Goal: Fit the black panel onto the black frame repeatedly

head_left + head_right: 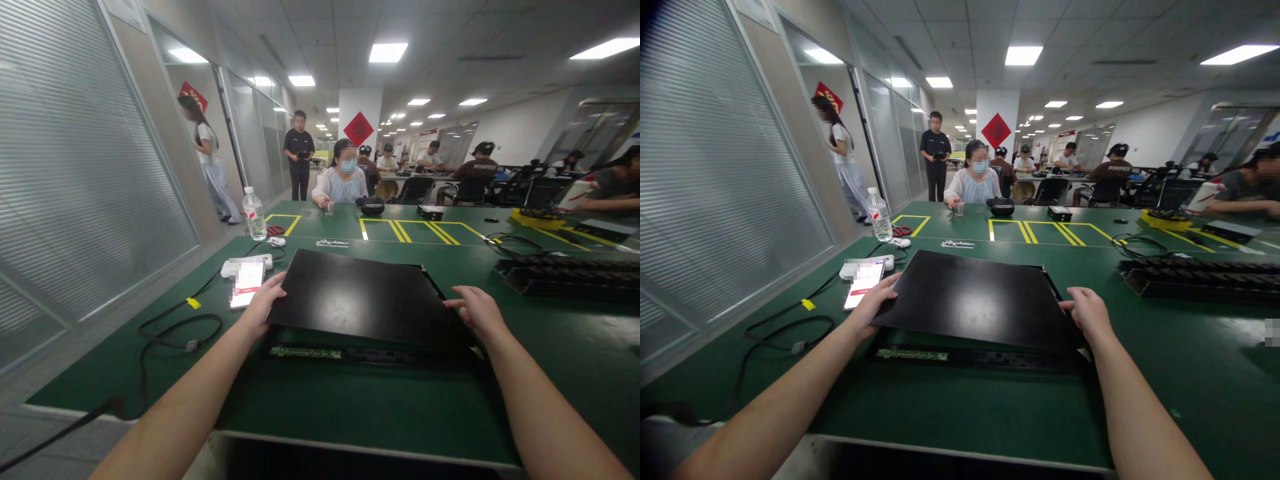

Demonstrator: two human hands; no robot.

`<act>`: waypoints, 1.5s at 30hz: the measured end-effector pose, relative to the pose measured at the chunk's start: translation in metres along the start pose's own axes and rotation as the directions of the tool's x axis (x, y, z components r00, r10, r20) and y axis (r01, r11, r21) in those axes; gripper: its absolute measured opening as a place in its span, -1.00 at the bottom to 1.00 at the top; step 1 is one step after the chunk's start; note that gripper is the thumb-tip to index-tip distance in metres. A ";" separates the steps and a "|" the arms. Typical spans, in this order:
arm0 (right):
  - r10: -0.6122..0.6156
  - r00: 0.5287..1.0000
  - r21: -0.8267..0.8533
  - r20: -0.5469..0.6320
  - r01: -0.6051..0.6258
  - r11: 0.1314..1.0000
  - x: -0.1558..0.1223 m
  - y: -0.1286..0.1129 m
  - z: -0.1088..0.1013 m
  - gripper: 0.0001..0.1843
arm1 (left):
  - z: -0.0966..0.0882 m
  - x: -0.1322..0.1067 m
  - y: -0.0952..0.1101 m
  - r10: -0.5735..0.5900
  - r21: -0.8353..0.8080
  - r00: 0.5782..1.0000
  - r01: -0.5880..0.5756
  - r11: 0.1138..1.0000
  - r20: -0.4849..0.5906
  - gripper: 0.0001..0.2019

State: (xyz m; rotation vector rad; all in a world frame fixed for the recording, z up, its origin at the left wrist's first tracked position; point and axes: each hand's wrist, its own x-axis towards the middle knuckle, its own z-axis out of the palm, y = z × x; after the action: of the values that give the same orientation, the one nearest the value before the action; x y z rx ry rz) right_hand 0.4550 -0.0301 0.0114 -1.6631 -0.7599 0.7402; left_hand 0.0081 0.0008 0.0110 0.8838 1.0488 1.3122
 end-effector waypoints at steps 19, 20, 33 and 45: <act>-0.144 0.990 -0.344 0.008 0.138 0.929 0.026 0.028 -0.007 -0.55 | 0.008 -0.011 0.007 -0.066 0.076 0.998 0.065 0.995 0.010 -0.33; -0.152 0.988 -0.362 0.014 0.146 0.921 0.027 0.029 -0.008 -0.56 | 0.008 -0.011 0.007 -0.066 0.079 0.998 0.065 0.995 0.011 -0.34; -0.194 0.981 -0.529 -0.004 0.163 0.833 0.017 0.016 -0.004 -0.71 | 0.009 -0.012 0.007 -0.071 0.106 0.997 0.069 0.992 0.012 -0.41; -0.247 0.969 -0.598 0.023 0.211 0.773 0.019 0.018 -0.004 -0.75 | 0.008 -0.010 0.004 -0.088 0.078 0.996 0.089 0.993 -0.017 -0.41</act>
State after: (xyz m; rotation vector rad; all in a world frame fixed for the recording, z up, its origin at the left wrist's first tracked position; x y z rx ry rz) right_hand 0.4711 -0.0207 -0.0069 -2.0894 -1.2218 0.2765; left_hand 0.0144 -0.0084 0.0181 0.8776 1.1441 1.2112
